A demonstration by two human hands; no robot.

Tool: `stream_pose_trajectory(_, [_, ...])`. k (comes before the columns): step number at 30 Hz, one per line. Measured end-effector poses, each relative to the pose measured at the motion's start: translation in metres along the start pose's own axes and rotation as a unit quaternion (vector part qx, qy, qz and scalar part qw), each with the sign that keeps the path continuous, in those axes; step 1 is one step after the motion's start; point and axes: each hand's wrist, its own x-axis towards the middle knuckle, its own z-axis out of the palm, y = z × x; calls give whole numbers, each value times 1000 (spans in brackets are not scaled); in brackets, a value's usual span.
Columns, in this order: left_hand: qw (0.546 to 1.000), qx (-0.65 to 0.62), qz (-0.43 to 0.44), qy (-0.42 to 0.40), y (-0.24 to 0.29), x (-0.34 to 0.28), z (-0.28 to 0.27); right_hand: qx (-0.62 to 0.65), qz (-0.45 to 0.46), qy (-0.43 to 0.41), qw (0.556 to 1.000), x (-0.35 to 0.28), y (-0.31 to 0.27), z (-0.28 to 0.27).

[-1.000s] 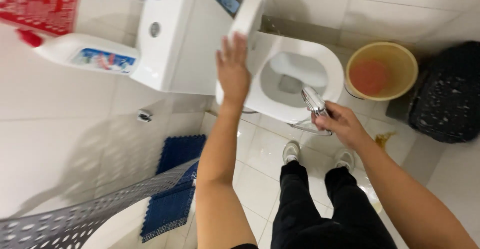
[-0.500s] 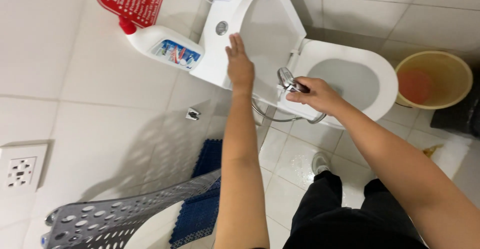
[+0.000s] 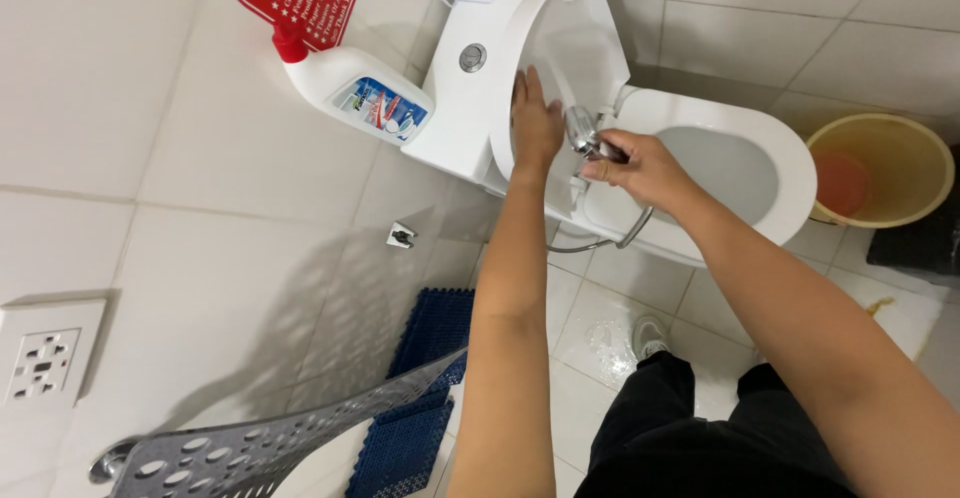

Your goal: Cleaning the interior and exterior surfaces of a toilet using a brush, soapy water from a dipper, and a bidet sprayer.

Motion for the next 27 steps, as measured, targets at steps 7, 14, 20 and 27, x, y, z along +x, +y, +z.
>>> stream_pose_trajectory(7, [990, -71, -110, -58, -1, -5, 19, 122, 74, 42, 989, -29, 51, -24])
stream_pose_trajectory(14, [961, -159, -226, -22, -70, -87, 94, 182, 97, -70, 976, -78, 66, -23])
stream_pose_trajectory(20, [839, -311, -442, -60, -38, -133, 128, 104, 171, -57, 978, -118, 92, -43])
stream_pose_trajectory(27, [855, -362, -364, -77, 68, -196, 180, 135, 191, 52, 971, -172, 115, -83])
